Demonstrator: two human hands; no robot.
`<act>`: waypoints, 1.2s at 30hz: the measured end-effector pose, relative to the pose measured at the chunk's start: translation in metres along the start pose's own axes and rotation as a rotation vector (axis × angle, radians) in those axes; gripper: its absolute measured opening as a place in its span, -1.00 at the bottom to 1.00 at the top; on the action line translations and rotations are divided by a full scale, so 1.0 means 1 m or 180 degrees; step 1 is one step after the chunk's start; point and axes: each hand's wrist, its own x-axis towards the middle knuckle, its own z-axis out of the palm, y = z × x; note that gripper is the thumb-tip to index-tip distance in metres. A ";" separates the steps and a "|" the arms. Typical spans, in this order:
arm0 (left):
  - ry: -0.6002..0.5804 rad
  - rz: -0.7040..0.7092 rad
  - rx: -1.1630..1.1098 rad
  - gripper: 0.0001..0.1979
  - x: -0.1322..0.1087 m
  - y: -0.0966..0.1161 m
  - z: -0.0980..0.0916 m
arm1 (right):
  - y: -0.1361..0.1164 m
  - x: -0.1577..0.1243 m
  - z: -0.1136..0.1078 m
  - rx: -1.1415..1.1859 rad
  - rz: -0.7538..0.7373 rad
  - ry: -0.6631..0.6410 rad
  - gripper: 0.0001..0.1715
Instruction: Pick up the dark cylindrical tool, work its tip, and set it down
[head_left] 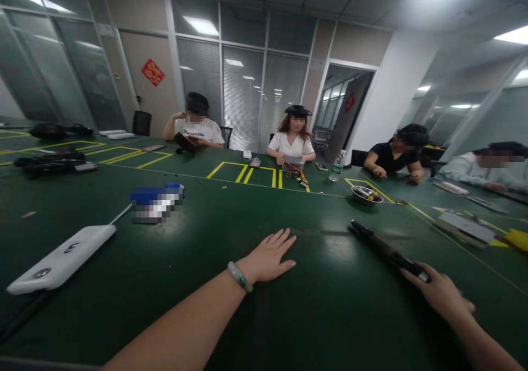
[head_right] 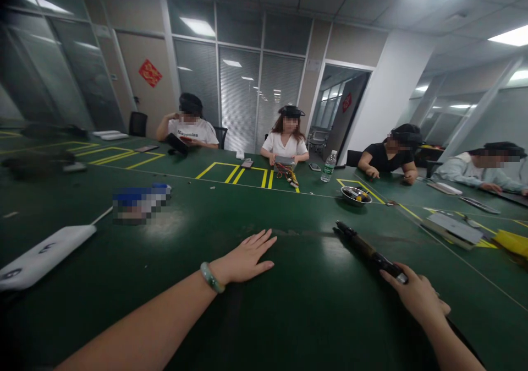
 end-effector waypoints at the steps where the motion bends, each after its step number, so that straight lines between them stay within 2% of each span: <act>1: 0.0026 0.0000 0.0017 -0.26 0.000 0.002 -0.001 | -0.013 -0.005 0.001 0.0074 -0.0059 -0.0192 -0.10; 4: 0.0124 0.0102 0.0127 -0.25 0.000 0.008 -0.005 | -0.068 -0.026 0.006 0.0160 -0.0431 -0.0503 -0.17; 8: 0.0460 0.0318 0.0369 -0.20 0.002 0.015 -0.009 | -0.161 -0.065 0.015 0.0286 -0.1171 -0.0717 -0.32; 12: 0.0735 0.0294 0.0631 -0.21 0.002 0.017 -0.013 | -0.252 -0.099 0.026 0.0522 -0.1754 -0.0937 -0.42; 15: 0.0789 0.0151 0.0731 -0.25 0.000 0.013 -0.015 | -0.302 -0.114 0.035 0.0619 -0.2077 -0.0973 -0.43; 17: 0.0771 0.0051 0.0757 -0.26 -0.001 0.009 -0.016 | -0.323 -0.118 0.041 0.0646 -0.2234 -0.0991 -0.47; 20: 0.0842 -0.0098 0.0792 -0.28 -0.002 0.004 -0.014 | -0.336 -0.118 0.048 0.0659 -0.2412 -0.1087 -0.49; 24: 0.0991 -0.0132 0.0820 -0.28 -0.001 0.002 -0.012 | -0.329 -0.117 0.044 0.0727 -0.2710 -0.1227 -0.34; 27: 0.1057 -0.0104 0.0811 -0.29 0.000 0.003 -0.012 | -0.314 -0.118 0.027 0.0542 -0.2672 -0.0947 -0.15; 28: 0.1080 -0.0113 0.0796 -0.32 0.001 0.002 -0.012 | -0.308 -0.118 0.019 0.0390 -0.2591 -0.0819 -0.14; 30: 0.1109 -0.0157 0.0758 -0.39 0.002 0.001 -0.012 | -0.295 -0.118 0.002 -0.0015 -0.2381 -0.0751 -0.28; 33: 0.1095 -0.0249 0.0729 -0.46 0.004 0.000 -0.011 | -0.280 -0.117 -0.020 -0.0615 -0.2014 -0.1137 -0.63; 36: 0.1025 -0.0300 0.0723 -0.48 0.005 0.000 -0.012 | -0.275 -0.118 -0.030 -0.0871 -0.1804 -0.1369 -0.83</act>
